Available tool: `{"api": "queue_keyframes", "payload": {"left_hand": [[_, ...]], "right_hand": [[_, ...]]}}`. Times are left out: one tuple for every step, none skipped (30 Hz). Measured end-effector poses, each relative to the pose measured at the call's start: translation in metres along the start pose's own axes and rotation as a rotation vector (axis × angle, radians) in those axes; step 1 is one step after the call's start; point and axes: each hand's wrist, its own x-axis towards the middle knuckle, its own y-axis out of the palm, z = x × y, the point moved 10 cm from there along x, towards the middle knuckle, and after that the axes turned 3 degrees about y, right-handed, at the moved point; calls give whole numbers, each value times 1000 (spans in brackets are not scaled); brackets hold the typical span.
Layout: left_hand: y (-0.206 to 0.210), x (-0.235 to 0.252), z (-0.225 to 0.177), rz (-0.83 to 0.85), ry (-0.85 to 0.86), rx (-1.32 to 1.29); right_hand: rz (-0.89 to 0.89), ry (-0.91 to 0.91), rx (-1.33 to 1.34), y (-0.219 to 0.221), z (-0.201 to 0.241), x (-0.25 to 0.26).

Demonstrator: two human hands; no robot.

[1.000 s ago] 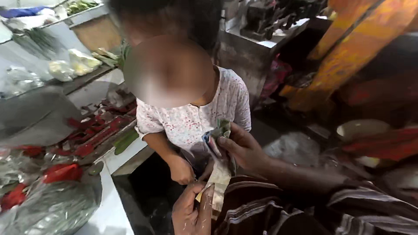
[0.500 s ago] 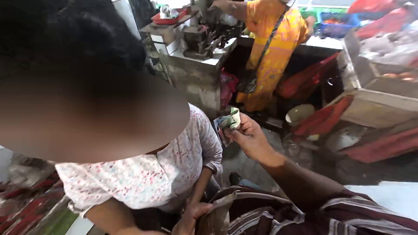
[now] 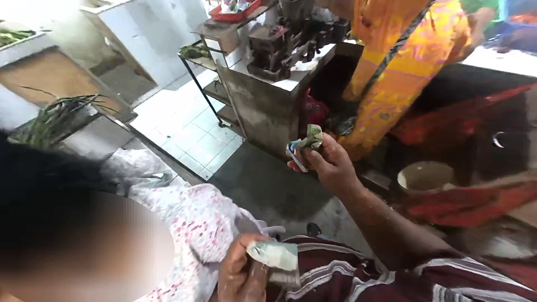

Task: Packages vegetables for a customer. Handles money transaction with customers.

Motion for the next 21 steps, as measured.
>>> {"api": "queue_keyframes", "payload": {"left_hand": [[14,20,12,-47,-6,-60],[28,40,24,-94,-29,-119],[44,60,38,-139,-65,-190],[59,80,52,-167,-109,-246],[73,99,67,-188,-160,-266],[87,117,81,-223,-215,-261],[101,131,95,-262,-276,-252],[115,144,108,-290,-331,-249],[129,155,120,-303,-375,-250],[142,165,130,-296,-407,-244],[155,174,139,-277,-431,-226],[167,183,148,-255,-444,-203],[178,191,157,-231,-447,-194],[187,199,165,-211,-445,-190],[196,208,174,-191,-440,-185],[205,216,182,-175,-435,-183],[213,225,190,-163,-431,-179],[221,234,198,-150,-429,-178],[229,243,206,-136,-430,-186],[237,253,214,-117,-435,-202],[245,264,220,-93,-440,-227]], "right_hand": [[-4,0,-42,-17,-4,10],[-6,-3,-82,-34,-8,19],[-14,2,-111,-51,-13,27],[-27,17,-124,-68,-18,34],[-42,44,-127,-85,-25,40],[-63,80,-134,-102,-32,45],[-85,123,-139,-119,-39,48],[-109,166,-141,-137,-45,49],[-134,208,-137,-153,-51,49],[-156,247,-122,-169,-57,48],[-173,280,-97,-183,-61,47],[-184,301,-69,-196,-65,46],[-196,316,-38,-208,-68,46],[-205,330,0,-219,-71,46],[-216,341,39,-230,-74,48],[-220,348,69,-239,-77,51],[-213,356,87,-247,-79,54],[-198,362,104,-254,-82,58],[-187,372,125,-261,-85,62],[-183,384,148,-267,-90,66],[-190,399,170,-275,-95,70]]}}
